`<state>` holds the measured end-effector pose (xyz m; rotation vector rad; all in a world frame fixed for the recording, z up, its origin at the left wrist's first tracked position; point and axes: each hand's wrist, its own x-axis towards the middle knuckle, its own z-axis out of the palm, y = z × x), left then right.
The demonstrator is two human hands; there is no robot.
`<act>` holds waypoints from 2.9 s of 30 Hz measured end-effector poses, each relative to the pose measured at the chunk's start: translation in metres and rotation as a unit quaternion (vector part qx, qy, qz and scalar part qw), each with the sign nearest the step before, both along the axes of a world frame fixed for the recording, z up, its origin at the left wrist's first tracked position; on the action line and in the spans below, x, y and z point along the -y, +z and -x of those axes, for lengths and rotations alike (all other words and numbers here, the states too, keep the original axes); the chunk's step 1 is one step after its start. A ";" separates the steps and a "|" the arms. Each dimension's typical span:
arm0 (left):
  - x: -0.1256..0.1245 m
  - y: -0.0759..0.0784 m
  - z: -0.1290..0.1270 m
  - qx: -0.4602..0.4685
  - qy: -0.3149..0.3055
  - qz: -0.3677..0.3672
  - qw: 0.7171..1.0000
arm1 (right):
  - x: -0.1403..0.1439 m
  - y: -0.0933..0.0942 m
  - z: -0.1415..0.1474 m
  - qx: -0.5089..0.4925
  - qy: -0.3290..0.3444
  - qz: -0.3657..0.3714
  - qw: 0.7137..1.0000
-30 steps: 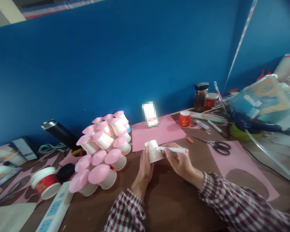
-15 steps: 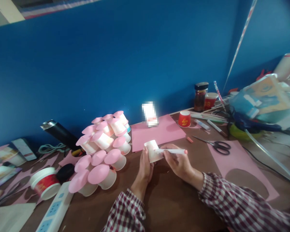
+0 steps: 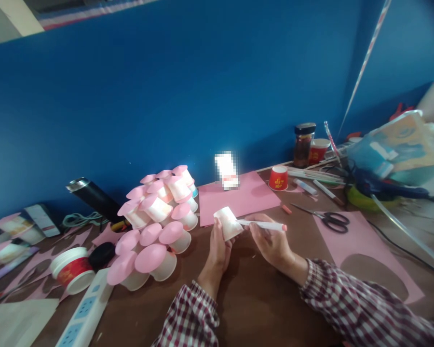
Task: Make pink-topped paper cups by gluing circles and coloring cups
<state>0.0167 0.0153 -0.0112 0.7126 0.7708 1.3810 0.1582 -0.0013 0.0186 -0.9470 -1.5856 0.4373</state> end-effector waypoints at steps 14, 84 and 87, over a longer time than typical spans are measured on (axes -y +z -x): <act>-0.004 0.002 0.005 0.015 0.033 -0.017 0.999 | 0.003 0.004 -0.001 -0.037 -0.022 -0.027 0.999; -0.004 -0.005 0.002 -0.018 0.008 -0.038 0.999 | -0.013 -0.018 -0.002 0.051 -0.091 -0.038 0.994; -0.004 -0.005 0.002 -0.021 0.008 -0.040 0.999 | -0.013 -0.018 -0.002 0.051 -0.089 -0.036 0.994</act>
